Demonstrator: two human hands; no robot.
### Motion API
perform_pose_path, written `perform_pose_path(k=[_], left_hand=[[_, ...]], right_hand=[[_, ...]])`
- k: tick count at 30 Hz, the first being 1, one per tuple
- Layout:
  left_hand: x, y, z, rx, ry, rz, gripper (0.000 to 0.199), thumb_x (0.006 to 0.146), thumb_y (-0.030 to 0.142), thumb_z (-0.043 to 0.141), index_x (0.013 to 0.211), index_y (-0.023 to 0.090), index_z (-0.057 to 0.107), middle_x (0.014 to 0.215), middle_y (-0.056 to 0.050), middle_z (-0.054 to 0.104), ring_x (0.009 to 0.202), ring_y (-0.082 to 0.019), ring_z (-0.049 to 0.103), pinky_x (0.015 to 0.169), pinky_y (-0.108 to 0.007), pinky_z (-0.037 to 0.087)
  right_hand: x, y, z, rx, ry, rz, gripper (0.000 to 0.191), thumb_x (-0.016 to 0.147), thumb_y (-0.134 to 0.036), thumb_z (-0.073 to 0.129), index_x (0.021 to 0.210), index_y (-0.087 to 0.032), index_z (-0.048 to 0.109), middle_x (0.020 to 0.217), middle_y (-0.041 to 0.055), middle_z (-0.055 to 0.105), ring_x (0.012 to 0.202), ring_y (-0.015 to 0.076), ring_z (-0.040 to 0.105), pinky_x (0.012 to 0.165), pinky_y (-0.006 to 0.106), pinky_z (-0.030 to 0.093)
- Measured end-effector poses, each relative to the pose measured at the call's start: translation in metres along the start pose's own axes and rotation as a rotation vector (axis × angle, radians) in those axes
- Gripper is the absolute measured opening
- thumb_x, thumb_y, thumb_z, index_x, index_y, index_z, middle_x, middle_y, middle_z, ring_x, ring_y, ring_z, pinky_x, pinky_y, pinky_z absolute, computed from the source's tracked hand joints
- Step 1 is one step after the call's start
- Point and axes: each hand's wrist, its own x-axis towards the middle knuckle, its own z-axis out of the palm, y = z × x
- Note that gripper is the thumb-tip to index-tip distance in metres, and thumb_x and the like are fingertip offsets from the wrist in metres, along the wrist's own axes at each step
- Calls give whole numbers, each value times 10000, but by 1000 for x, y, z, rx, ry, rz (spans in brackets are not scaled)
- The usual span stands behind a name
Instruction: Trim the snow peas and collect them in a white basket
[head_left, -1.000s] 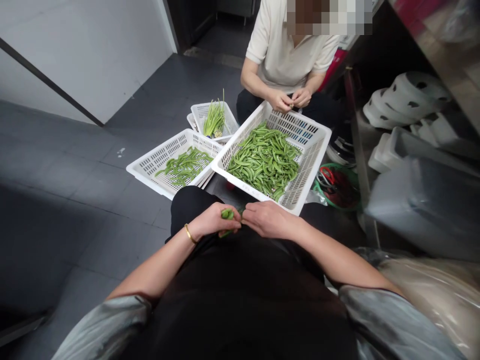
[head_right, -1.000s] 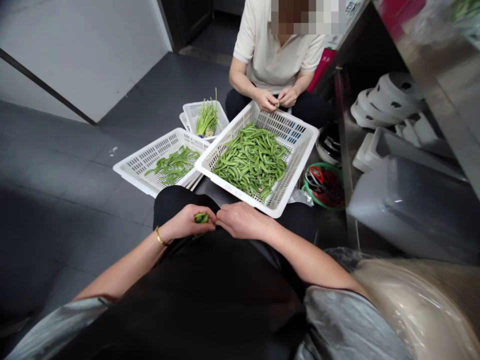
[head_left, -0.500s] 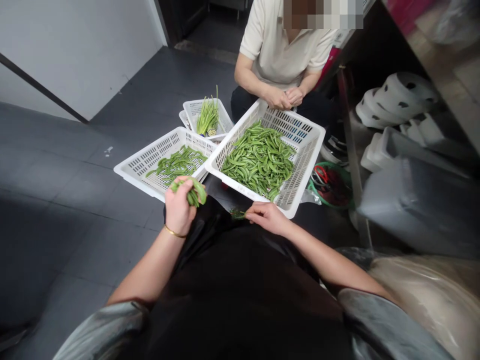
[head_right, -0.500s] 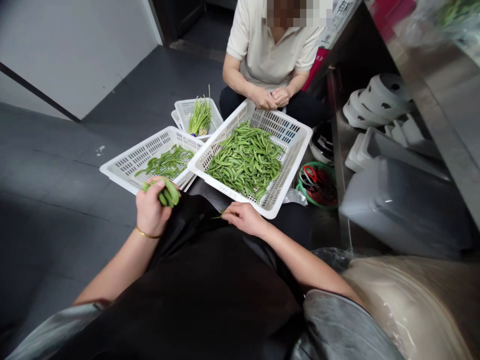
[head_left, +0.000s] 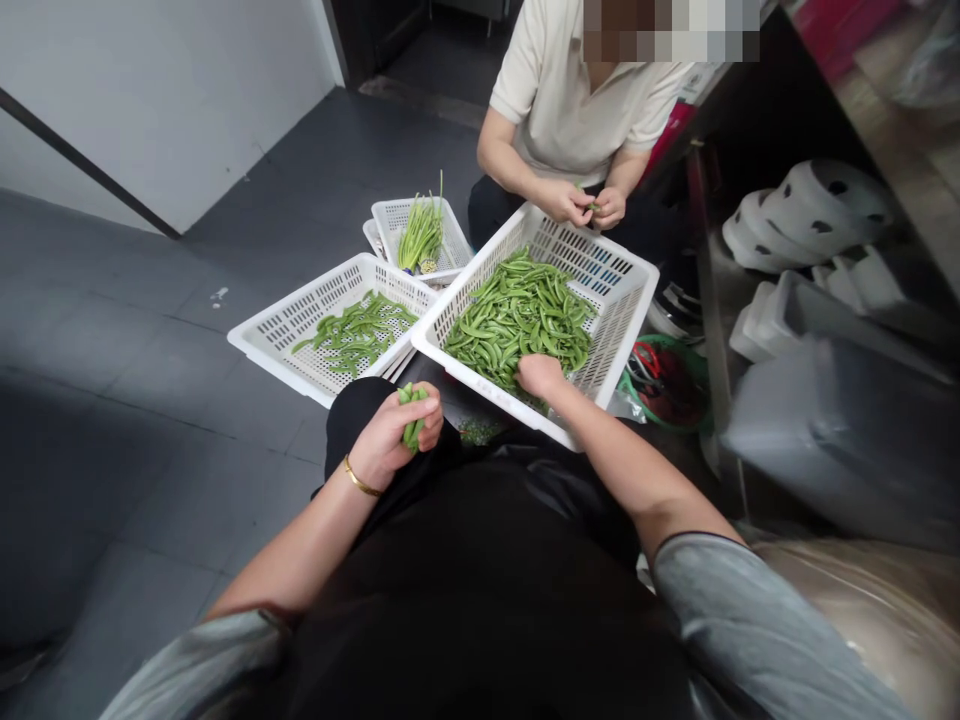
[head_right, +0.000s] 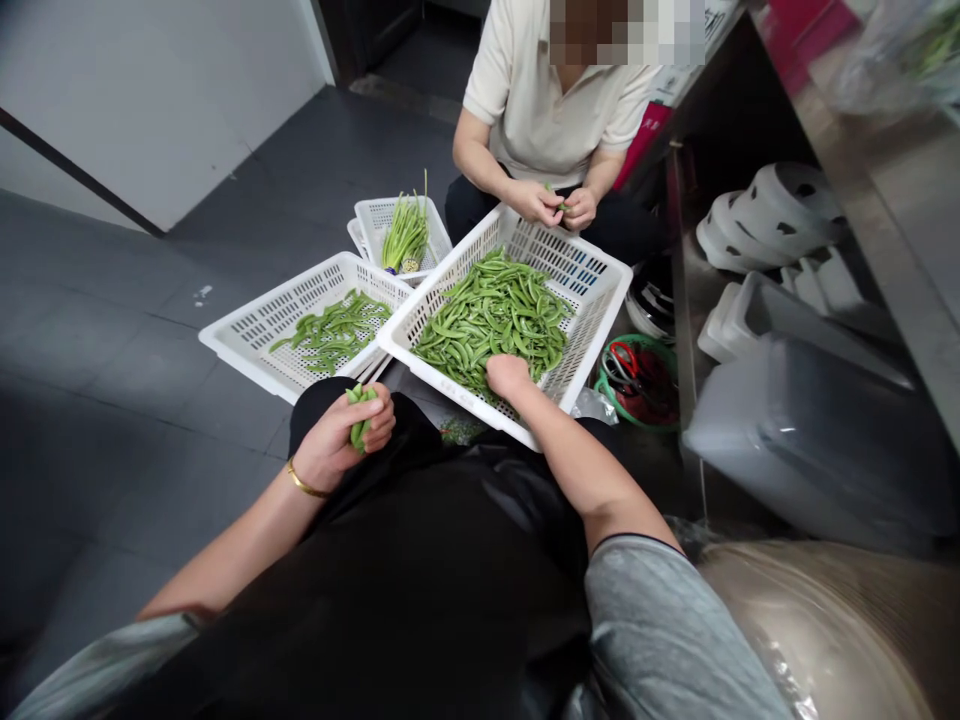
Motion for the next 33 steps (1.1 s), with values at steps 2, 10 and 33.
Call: perform_pose_path(k=[2,10,33], left_hand=[[-2,0,1,53,13,-7,234,700,240,710,675,151,496,503,52,458,371,-49,393,340,-162,303],[-2,-14,13,239,138,1,285,674,284,744,857,97,632,551,11,563,393,-78,463,347,-195,345],[-10,-15,25,182,14,-78,230,658,275,717,771,93,635,595,-41,643,352,-69,458,335,-192,332]], right_hand=[[-1,6,-4,16,6,23,285,835,-242,561,978,-38,699,1060,237,660,993,278,625,802,294,463],[-79,23,-28,1005,0,-38,225,745,-340,596,688,-127,636,516,-1,582,409,85,482,403,183,355],[-120,-69,-31,483,616,-712,203,937,-216,440,805,-168,587,780,55,589,713,150,551,654,252,427]])
